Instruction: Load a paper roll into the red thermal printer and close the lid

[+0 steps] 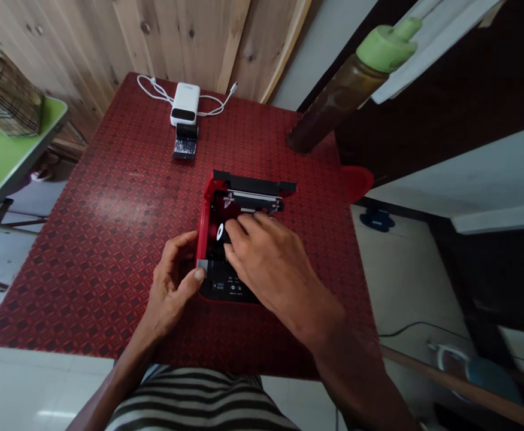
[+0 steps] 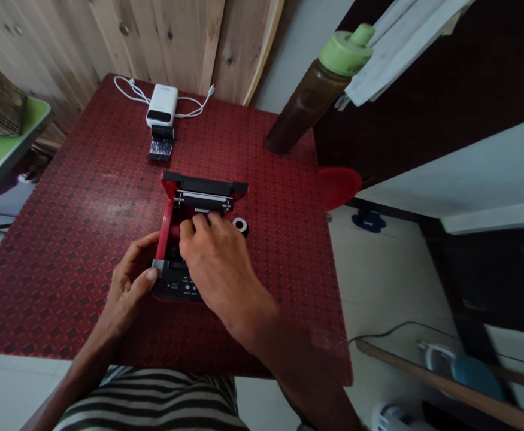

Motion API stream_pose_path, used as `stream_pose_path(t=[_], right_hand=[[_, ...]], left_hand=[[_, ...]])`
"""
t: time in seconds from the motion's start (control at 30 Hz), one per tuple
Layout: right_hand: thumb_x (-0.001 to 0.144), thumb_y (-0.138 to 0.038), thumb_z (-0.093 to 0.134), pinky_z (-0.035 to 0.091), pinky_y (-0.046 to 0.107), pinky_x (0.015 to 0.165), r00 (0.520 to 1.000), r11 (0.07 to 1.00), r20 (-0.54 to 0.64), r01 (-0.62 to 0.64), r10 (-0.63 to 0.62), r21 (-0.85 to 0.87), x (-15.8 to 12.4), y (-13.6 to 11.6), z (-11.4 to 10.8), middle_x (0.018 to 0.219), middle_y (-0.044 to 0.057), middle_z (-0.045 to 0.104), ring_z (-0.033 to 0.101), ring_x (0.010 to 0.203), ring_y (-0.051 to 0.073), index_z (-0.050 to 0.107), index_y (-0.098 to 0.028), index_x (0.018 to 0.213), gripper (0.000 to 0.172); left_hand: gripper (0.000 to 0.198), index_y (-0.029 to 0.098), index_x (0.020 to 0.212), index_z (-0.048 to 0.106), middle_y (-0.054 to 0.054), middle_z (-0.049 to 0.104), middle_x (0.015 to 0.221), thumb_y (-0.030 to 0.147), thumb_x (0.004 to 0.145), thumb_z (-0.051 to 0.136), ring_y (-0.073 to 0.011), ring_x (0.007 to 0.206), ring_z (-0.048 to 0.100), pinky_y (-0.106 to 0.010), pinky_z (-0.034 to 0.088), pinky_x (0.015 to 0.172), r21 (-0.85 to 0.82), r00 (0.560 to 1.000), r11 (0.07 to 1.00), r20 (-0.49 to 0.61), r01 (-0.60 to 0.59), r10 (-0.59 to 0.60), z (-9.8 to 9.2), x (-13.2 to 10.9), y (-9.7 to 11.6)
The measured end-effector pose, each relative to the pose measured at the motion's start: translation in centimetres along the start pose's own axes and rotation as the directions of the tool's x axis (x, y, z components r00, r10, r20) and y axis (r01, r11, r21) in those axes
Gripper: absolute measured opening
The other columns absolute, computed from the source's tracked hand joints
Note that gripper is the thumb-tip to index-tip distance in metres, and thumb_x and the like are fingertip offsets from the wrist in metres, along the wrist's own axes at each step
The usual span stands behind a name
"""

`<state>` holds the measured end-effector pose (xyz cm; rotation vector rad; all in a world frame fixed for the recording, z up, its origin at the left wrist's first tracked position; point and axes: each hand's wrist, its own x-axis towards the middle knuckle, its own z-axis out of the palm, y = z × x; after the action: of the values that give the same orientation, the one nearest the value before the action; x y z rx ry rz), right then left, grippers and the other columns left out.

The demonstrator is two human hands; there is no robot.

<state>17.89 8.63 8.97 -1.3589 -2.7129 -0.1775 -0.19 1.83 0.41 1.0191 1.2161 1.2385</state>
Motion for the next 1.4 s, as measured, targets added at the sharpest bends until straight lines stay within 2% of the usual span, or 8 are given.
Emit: stream_pose_path(t=[0.23,0.37,0.5,0.8,1.0,1.13,1.27,1.4], right_hand=[[0.105,-0.018,0.073,0.066,0.04,0.09,0.936,0.874,-0.272,-0.07,0.224,0.481,-7.1,3.7,-2.2,0.107,0.003,0.086,0.081,0.094,0.023,0.076,-0.026,0.121,0.019],[0.098,-0.02,0.08,0.067,0.04,0.093,0.869,0.683,-0.151,-0.251,0.471,0.686,-12.6,5.4,1.4,0.114,0.002,0.088,0.084,0.1,0.023,0.081,-0.029,0.125,0.028],[0.095,-0.025,0.078,0.069,0.038,0.091,0.799,0.475,-0.004,-0.354,0.601,0.806,-15.2,4.2,6.1,0.116,0.005,0.09,0.086,0.103,0.024,0.083,-0.027,0.123,0.029],[0.097,-0.024,0.069,0.068,0.048,0.11,0.843,0.474,0.042,-0.342,0.537,0.811,-12.9,2.6,9.5,0.132,0.007,0.089,0.085,0.121,0.028,0.084,-0.029,0.13,0.037],[0.095,-0.017,0.069,0.069,0.048,0.109,0.852,0.5,0.069,-0.367,0.518,0.784,-14.3,3.3,8.3,0.142,0.01,0.085,0.085,0.122,0.028,0.079,-0.025,0.143,0.05],[0.102,-0.015,0.062,0.071,0.045,0.102,0.847,0.559,0.079,-0.413,0.526,0.719,-15.1,5.6,6.7,0.129,0.007,0.089,0.087,0.111,0.025,0.083,-0.027,0.135,0.041],[0.103,-0.021,0.065,0.068,0.051,0.102,0.827,0.548,0.009,-0.382,0.563,0.744,-12.5,8.6,7.2,0.124,0.009,0.089,0.085,0.112,0.029,0.084,-0.026,0.125,0.029],[0.091,-0.02,0.075,0.067,0.051,0.1,0.852,0.519,0.005,-0.324,0.524,0.791,-8.0,10.0,9.9,0.132,0.009,0.086,0.082,0.113,0.029,0.079,-0.027,0.134,0.044]], left_hand=[[0.057,0.028,0.15,0.069,-0.01,0.078,0.142,0.056,0.102,0.081,-0.0323,0.128,0.076,-0.046,0.061,0.107,-0.006,0.999,0.999,0.014,0.033,-0.033,-0.2,-0.2,-0.1],[0.057,0.028,0.152,0.07,-0.009,0.077,0.146,0.056,0.103,0.078,-0.0312,0.126,0.076,-0.042,0.061,0.104,0.025,1.0,1.0,0.009,0.012,-0.012,-0.2,-0.2,-0.3],[0.058,0.027,0.154,0.07,-0.009,0.076,0.149,0.058,0.105,0.074,-0.0334,0.133,0.073,-0.043,0.057,0.109,0.094,0.999,0.995,0.004,-0.033,0.032,-0.6,-0.2,-1.0],[0.066,0.025,0.154,0.072,-0.01,0.08,0.14,0.065,0.102,0.073,-0.0307,0.118,0.075,-0.041,0.058,0.104,0.168,0.997,0.983,-0.029,-0.067,0.073,-0.8,0.1,-1.6],[0.066,0.025,0.154,0.072,-0.009,0.08,0.138,0.065,0.101,0.074,-0.0297,0.116,0.076,-0.04,0.059,0.103,0.166,0.998,0.984,-0.027,-0.059,0.065,-0.9,0.1,-1.5],[0.067,0.024,0.152,0.073,-0.009,0.081,0.136,0.067,0.1,0.074,-0.0298,0.112,0.076,-0.041,0.06,0.1,0.172,0.998,0.984,-0.032,-0.046,0.052,-0.7,0.1,-1.1],[0.067,0.025,0.152,0.072,-0.009,0.08,0.137,0.066,0.1,0.075,-0.0301,0.115,0.076,-0.041,0.06,0.101,0.164,0.999,0.986,-0.024,-0.033,0.038,-0.6,0.1,-0.9],[0.066,0.026,0.153,0.072,-0.009,0.08,0.139,0.065,0.101,0.075,-0.0297,0.117,0.076,-0.04,0.059,0.102,0.139,1.0,0.99,-0.017,-0.023,0.026,-0.6,0.0,-0.9]])
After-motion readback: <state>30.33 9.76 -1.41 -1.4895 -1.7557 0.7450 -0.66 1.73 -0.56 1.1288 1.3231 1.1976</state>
